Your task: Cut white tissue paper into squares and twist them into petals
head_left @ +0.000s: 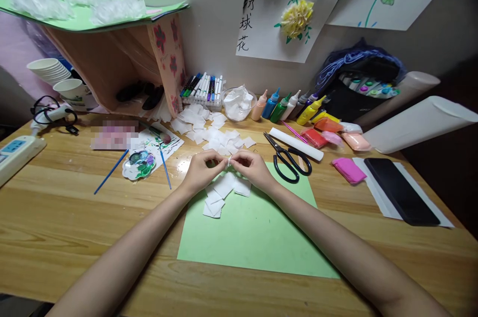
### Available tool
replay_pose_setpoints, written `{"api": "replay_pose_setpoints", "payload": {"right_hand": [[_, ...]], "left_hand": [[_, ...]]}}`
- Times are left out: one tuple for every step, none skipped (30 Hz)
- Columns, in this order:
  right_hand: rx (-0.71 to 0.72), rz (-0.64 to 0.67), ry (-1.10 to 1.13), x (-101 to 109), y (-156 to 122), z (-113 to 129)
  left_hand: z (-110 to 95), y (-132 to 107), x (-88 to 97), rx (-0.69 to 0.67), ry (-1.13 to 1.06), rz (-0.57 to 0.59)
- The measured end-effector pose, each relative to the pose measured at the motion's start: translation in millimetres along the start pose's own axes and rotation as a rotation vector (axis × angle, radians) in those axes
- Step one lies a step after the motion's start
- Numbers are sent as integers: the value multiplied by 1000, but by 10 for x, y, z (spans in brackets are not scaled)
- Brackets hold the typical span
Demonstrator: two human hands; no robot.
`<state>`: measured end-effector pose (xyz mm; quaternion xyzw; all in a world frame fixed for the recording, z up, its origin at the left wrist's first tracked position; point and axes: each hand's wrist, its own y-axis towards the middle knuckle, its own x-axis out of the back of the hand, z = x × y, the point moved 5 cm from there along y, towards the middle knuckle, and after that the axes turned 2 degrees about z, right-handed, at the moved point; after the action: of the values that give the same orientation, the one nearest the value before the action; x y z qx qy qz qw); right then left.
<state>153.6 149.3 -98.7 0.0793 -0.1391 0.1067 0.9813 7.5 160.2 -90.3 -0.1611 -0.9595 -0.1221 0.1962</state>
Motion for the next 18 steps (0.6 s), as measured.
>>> {"api": "replay_pose_setpoints", "payload": {"right_hand": [[10,-4,-7,3,0,5],[20,-9,-11,5,1,10],[29,-17,-10,9,1,13],[36,-27,-8,13,2,14],[39,-41,-4,19,3,12],[39,-56,-2,26,4,6],[37,-70,0,33,4,-1],[37,-83,1,39,5,-7],[37,-93,2,44,4,-12],[39,-99,1,47,4,-13],[42,-103,0,49,2,-12],[44,-103,0,48,0,-8],[45,-99,1,46,-1,-2],[44,-94,4,42,-3,5],[42,-88,8,39,-5,12],[41,-83,11,36,-7,20],[41,-78,13,33,-9,27],[45,-74,14,31,-12,34]], "left_hand": [[0,1,-1,3,-6,0],[-2,2,-2,6,-8,1],[-5,2,-1,8,-3,-1],[-12,1,3,4,8,-10],[-23,-1,12,-6,24,-27],[-38,-5,23,-23,43,-49],[-57,-12,35,-48,63,-73],[-78,-19,45,-76,82,-94],[-98,-28,49,-105,100,-107],[-115,-36,47,-133,119,-109],[-131,-44,41,-158,140,-105],[-143,-52,35,-182,163,-103],[-154,-60,30,-203,184,-106],[-162,-68,26,-221,205,-113],[-169,-75,24,-237,224,-120],[-175,-80,23,-249,241,-128],[-180,-84,19,-258,255,-128],[-185,-85,11,-265,266,-118]]}}
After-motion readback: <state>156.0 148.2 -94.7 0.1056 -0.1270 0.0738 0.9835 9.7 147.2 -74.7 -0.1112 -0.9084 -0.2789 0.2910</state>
